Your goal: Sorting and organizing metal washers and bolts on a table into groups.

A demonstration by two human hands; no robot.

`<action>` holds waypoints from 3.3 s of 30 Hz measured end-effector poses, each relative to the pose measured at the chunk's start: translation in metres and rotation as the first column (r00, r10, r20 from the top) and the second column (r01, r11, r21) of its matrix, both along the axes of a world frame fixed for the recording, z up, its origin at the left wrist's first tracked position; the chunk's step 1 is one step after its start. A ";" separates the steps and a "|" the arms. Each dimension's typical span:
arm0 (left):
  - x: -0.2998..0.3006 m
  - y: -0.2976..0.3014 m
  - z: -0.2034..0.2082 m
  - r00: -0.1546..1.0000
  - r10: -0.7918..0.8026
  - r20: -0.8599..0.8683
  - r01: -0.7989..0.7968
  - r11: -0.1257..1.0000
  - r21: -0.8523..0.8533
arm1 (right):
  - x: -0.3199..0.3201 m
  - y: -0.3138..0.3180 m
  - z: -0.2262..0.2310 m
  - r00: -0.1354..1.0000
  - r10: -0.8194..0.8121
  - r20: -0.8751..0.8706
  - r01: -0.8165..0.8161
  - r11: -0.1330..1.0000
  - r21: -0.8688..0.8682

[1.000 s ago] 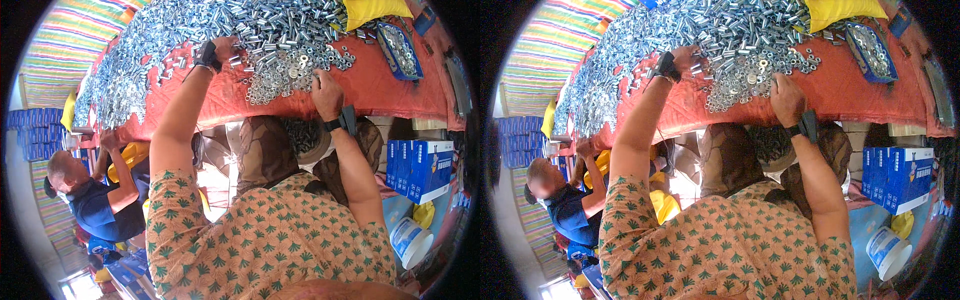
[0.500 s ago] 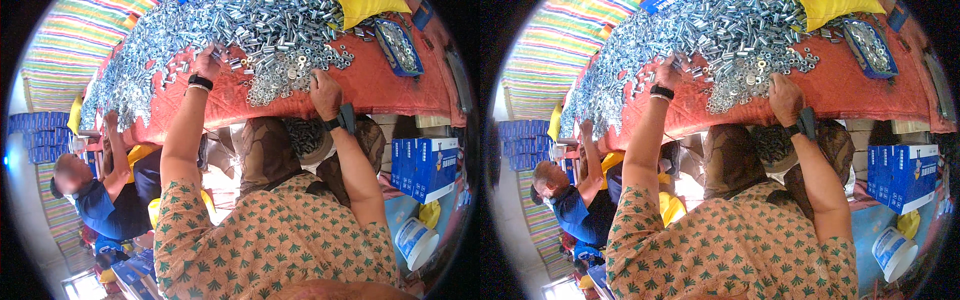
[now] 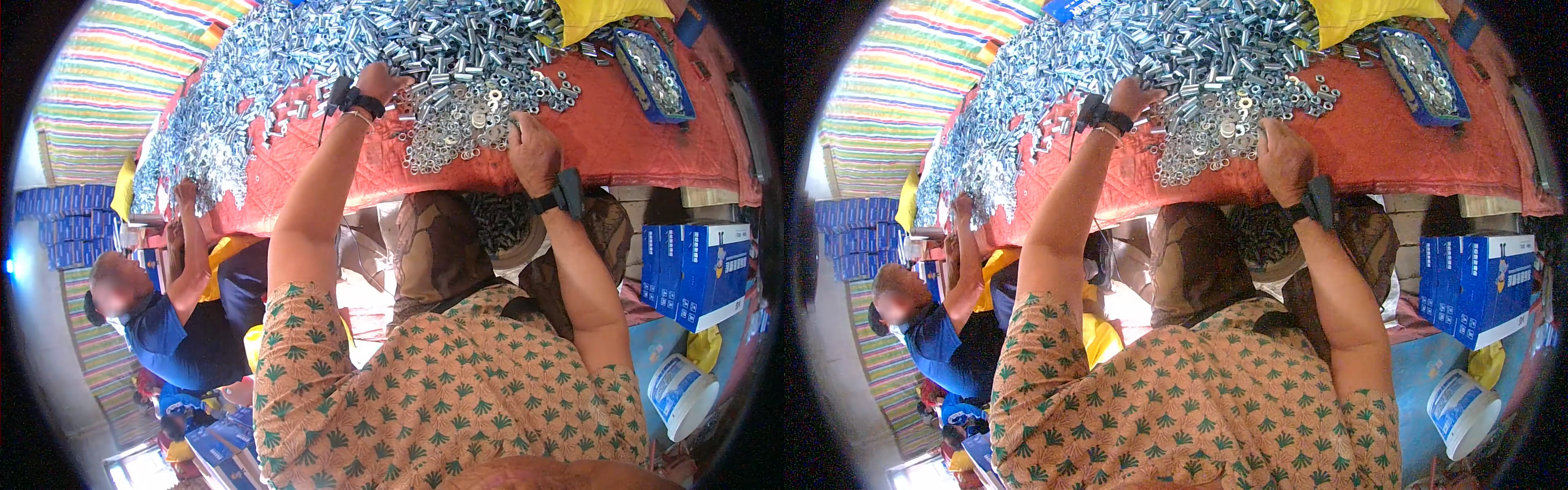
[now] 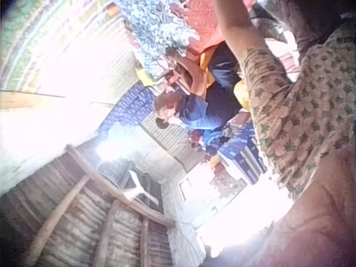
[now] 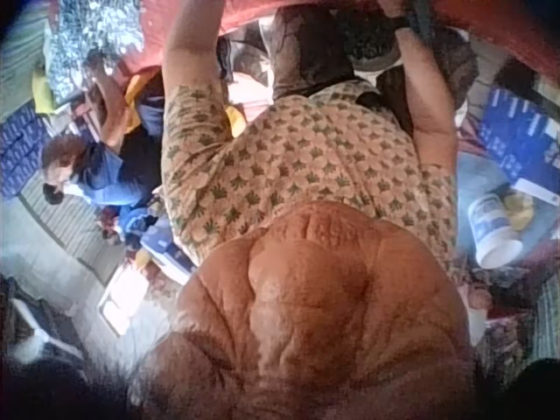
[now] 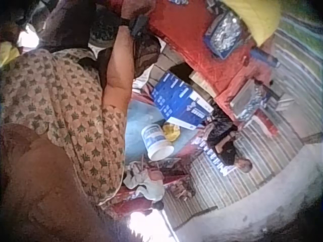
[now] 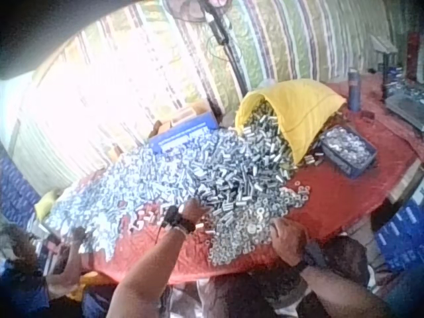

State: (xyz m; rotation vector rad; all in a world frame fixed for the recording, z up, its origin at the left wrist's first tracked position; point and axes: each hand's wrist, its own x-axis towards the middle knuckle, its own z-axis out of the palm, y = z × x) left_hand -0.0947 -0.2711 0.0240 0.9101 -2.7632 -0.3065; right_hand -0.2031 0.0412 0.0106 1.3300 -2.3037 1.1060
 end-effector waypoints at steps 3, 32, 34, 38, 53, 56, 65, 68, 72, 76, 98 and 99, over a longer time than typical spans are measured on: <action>-0.011 0.006 0.002 1.000 -0.008 -0.017 0.008 1.000 0.013 | -0.001 0.000 -0.002 1.000 -0.027 0.004 0.027 1.000 0.006; 0.117 0.002 0.042 0.950 -0.311 -0.024 0.311 0.943 0.120 | -0.003 -0.002 -0.008 0.999 -0.025 0.029 0.024 0.999 0.039; 0.112 0.003 0.019 0.944 -0.302 -0.131 0.320 0.937 0.141 | -0.002 -0.003 -0.007 1.000 -0.017 0.023 0.017 1.000 0.002; 0.089 0.023 0.003 0.964 -0.093 -0.250 0.181 0.917 0.356 | -0.003 0.000 -0.004 1.000 -0.022 -0.006 0.022 0.997 0.069; 0.050 0.011 0.018 0.908 0.262 -0.326 0.115 0.593 0.797 | -0.002 0.000 -0.001 1.000 -0.017 -0.016 0.018 0.999 0.045; 0.034 0.018 0.017 0.983 -0.178 -0.033 0.181 0.962 0.204 | -0.004 0.002 -0.001 1.000 -0.019 -0.004 0.019 0.998 0.060; 0.024 0.003 0.001 0.942 -0.333 -0.036 0.335 0.940 0.061 | -0.004 0.001 0.002 1.000 0.011 0.018 -0.011 1.000 0.002; 0.045 -0.006 0.006 0.897 0.053 -0.438 0.176 0.867 0.466 | 0.003 -0.003 0.006 0.999 0.020 0.037 -0.020 1.000 0.013; 0.057 0.001 0.040 0.606 0.694 -0.390 0.481 0.071 0.874 | -0.005 0.001 -0.001 1.000 0.017 0.026 -0.018 0.999 0.045; 0.062 -0.013 0.039 0.618 0.663 -0.422 0.453 0.138 0.881 | -0.003 0.003 0.003 0.999 0.025 0.021 -0.025 0.999 0.030; 0.056 0.009 0.022 0.959 -0.281 0.032 0.278 0.957 0.077 | -0.003 0.002 0.002 0.998 0.012 0.056 -0.013 1.000 0.010; 0.069 0.013 0.026 0.952 -0.305 -0.017 0.305 0.952 0.025 | -0.003 0.002 0.002 0.999 0.017 0.047 -0.017 1.000 0.001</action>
